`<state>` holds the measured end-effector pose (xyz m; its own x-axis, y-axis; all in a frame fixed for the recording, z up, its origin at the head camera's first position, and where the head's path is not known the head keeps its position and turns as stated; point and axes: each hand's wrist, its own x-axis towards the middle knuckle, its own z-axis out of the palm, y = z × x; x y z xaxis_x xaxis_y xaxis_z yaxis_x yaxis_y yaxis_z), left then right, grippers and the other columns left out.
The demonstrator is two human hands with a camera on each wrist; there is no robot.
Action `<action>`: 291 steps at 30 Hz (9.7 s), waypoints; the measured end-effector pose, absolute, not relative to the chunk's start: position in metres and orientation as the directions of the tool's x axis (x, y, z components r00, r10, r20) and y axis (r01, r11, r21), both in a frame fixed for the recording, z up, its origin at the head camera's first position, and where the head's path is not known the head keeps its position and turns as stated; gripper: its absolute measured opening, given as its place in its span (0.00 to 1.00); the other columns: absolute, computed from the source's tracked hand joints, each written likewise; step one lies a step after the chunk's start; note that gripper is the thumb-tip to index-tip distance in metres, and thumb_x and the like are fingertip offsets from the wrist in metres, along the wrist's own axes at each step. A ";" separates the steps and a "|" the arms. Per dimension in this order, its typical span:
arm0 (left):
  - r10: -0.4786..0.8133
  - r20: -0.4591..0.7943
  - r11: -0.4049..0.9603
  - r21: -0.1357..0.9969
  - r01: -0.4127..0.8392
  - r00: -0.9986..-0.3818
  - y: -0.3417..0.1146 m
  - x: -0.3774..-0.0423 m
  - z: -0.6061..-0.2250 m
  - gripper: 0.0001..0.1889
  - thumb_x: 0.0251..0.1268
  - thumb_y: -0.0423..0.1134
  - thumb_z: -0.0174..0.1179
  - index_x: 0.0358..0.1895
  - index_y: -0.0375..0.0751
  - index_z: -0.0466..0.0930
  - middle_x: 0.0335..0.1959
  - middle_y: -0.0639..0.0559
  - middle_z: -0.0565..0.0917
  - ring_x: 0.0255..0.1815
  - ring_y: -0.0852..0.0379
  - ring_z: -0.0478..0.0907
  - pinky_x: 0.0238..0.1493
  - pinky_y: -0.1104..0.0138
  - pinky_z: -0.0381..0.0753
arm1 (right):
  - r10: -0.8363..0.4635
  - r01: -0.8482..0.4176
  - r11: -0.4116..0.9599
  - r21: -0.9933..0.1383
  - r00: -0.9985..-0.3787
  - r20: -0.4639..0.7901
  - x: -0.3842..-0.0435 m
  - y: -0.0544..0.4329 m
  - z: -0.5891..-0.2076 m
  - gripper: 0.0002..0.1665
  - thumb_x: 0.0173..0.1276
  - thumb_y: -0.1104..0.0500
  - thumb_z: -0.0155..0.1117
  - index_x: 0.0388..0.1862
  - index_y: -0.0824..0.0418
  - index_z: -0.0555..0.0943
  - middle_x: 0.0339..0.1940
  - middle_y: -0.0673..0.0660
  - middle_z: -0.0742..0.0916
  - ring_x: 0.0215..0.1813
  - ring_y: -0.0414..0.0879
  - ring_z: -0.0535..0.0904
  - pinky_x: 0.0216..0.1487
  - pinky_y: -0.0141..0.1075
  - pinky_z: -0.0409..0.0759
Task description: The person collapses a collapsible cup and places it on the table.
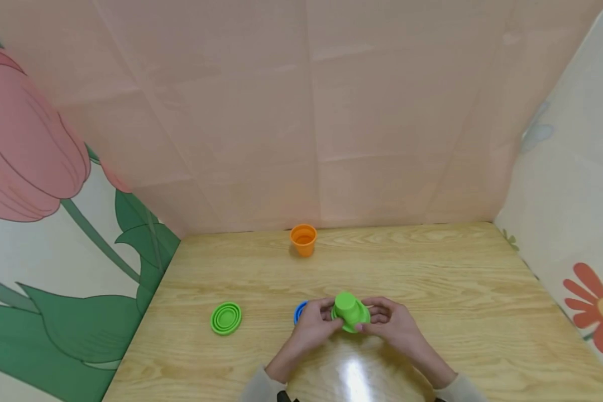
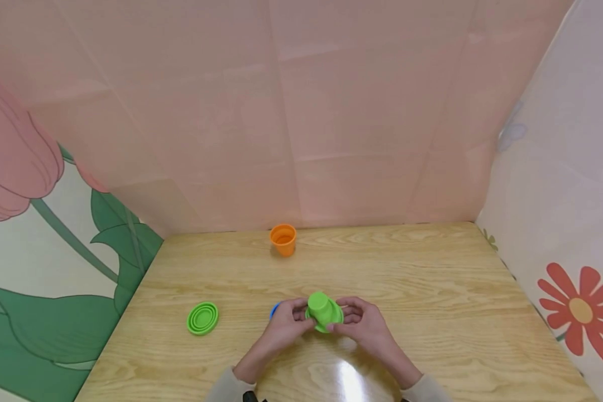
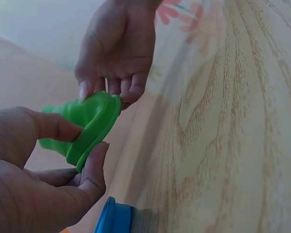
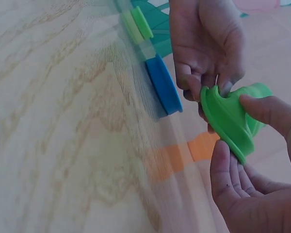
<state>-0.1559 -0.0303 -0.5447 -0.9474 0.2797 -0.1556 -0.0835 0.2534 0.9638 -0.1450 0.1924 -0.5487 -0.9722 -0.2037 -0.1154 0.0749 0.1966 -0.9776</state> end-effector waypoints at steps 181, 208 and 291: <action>0.234 -0.012 0.174 0.984 0.030 -0.972 -0.029 -0.160 -0.534 0.15 0.68 0.31 0.64 0.55 0.32 0.88 0.40 0.40 0.89 0.35 0.63 0.81 0.30 0.80 0.78 | -0.482 0.160 -0.021 -0.987 -0.866 -0.130 -0.143 0.209 -0.547 0.39 0.77 0.61 0.64 0.74 0.86 0.61 0.58 0.60 0.90 0.51 0.43 0.89 0.54 0.38 0.92; 0.378 -0.170 -0.007 0.982 -0.186 -0.910 -0.033 -0.157 -0.539 0.29 0.65 0.29 0.69 0.70 0.29 0.76 0.52 0.42 0.88 0.44 0.61 0.85 0.42 0.73 0.85 | -0.287 0.161 0.089 -0.983 -0.941 -0.180 -0.144 0.198 -0.544 0.36 0.70 0.64 0.68 0.70 0.82 0.69 0.49 0.61 0.91 0.38 0.40 0.85 0.40 0.32 0.89; 0.413 -0.184 -0.106 0.963 -0.248 -0.892 -0.037 -0.156 -0.540 0.21 0.66 0.25 0.67 0.62 0.28 0.82 0.41 0.42 0.91 0.39 0.55 0.91 0.50 0.56 0.93 | -0.361 0.262 -0.084 -0.961 -0.907 -0.216 -0.140 0.216 -0.546 0.35 0.75 0.62 0.68 0.67 0.87 0.68 0.48 0.60 0.92 0.48 0.49 0.92 0.55 0.41 0.92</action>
<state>-0.1558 -0.0369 -0.5405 -0.8918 0.4134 -0.1840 -0.2479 -0.1062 0.9630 -0.1400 0.2164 -0.5465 -0.9073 -0.3607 -0.2158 0.2621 -0.0841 -0.9614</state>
